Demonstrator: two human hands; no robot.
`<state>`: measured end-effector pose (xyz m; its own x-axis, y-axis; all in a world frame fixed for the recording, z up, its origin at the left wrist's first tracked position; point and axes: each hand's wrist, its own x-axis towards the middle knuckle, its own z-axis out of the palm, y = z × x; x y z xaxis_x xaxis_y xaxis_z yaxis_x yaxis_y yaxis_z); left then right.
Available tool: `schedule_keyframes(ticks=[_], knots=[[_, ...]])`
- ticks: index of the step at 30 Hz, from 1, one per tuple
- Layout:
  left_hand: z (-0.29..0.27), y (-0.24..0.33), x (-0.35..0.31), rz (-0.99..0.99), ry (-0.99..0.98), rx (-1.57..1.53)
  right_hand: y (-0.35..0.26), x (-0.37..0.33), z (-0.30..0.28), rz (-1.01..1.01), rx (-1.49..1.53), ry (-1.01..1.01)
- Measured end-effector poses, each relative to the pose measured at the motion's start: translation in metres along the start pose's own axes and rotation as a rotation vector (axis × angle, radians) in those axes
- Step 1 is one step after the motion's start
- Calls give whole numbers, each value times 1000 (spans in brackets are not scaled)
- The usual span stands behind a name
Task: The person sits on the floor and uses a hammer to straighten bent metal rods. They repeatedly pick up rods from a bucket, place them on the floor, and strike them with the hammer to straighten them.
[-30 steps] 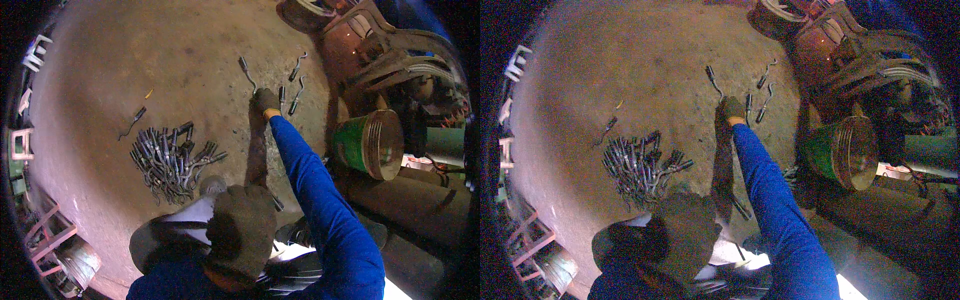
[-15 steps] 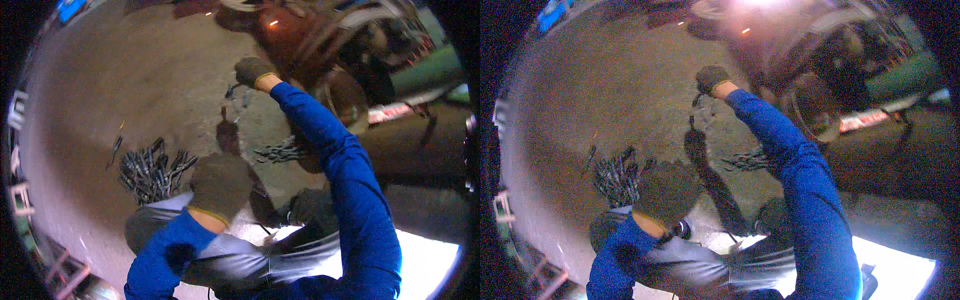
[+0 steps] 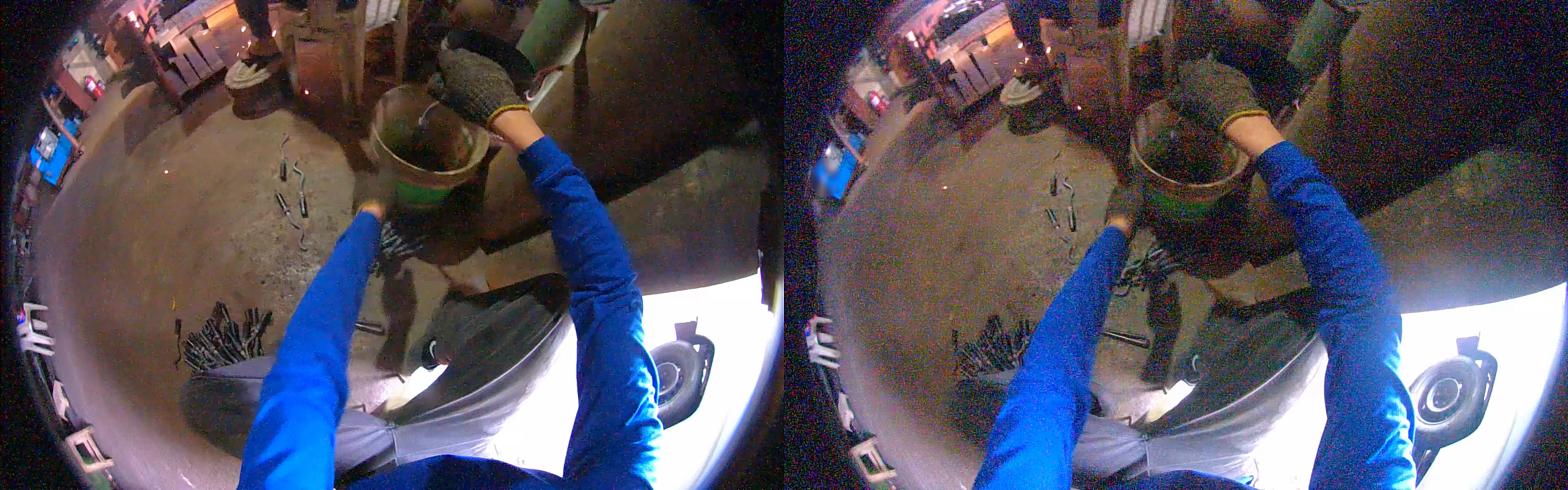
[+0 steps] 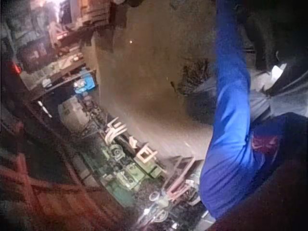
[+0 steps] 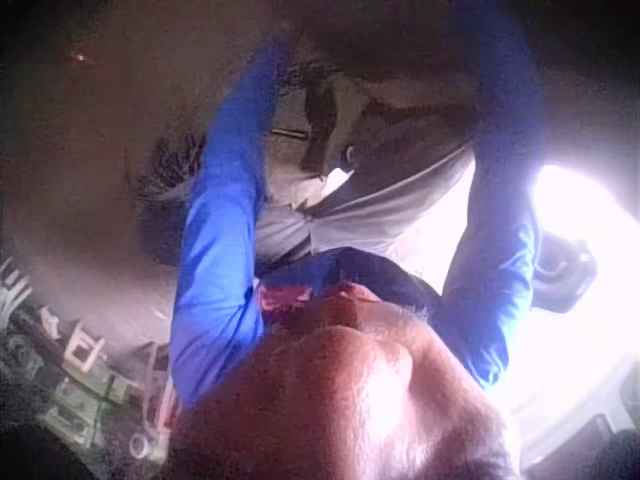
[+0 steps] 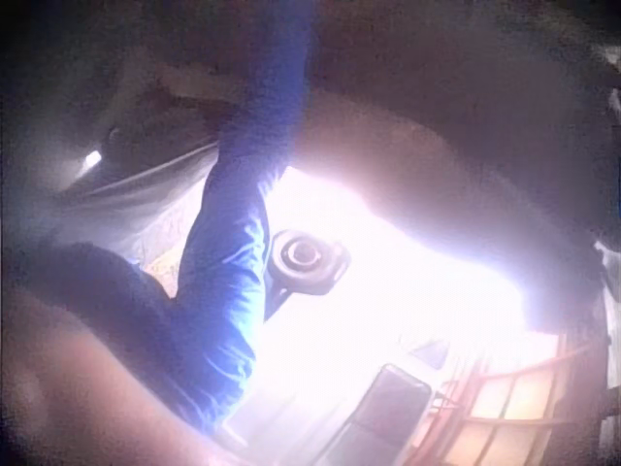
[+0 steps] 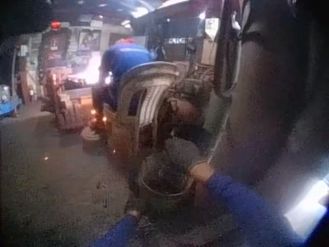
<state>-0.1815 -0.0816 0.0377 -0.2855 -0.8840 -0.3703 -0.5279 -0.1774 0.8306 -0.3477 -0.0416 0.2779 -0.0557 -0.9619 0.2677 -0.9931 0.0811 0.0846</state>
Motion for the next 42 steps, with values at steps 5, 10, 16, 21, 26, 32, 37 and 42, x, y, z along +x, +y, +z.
schedule_keyframes(ticks=[5, 10, 16, 21, 26, 32, 37, 42], knots=[[62, 14, 39, -56, 252, -11, 24, -5, 53, 106, 36, -72], [66, -12, -1, -26, 213, -154, 19, -24, 100, 24, 115, -38], [75, -54, -72, 206, 162, -396, 37, -59, 196, -90, -34, -128], [84, -96, -85, 212, 113, -542, 10, -73, 207, 1, 94, -217], [83, -97, -122, 199, 171, -401, 14, -107, 220, 89, 54, -537], [73, -98, -139, -78, 71, -310, 26, -144, 253, 164, 125, -756], [66, -112, -137, 41, 148, -397, 19, -145, 286, 314, 274, -743], [99, -103, -139, -13, 62, -403, 136, -212, 419, 711, 526, -551]])
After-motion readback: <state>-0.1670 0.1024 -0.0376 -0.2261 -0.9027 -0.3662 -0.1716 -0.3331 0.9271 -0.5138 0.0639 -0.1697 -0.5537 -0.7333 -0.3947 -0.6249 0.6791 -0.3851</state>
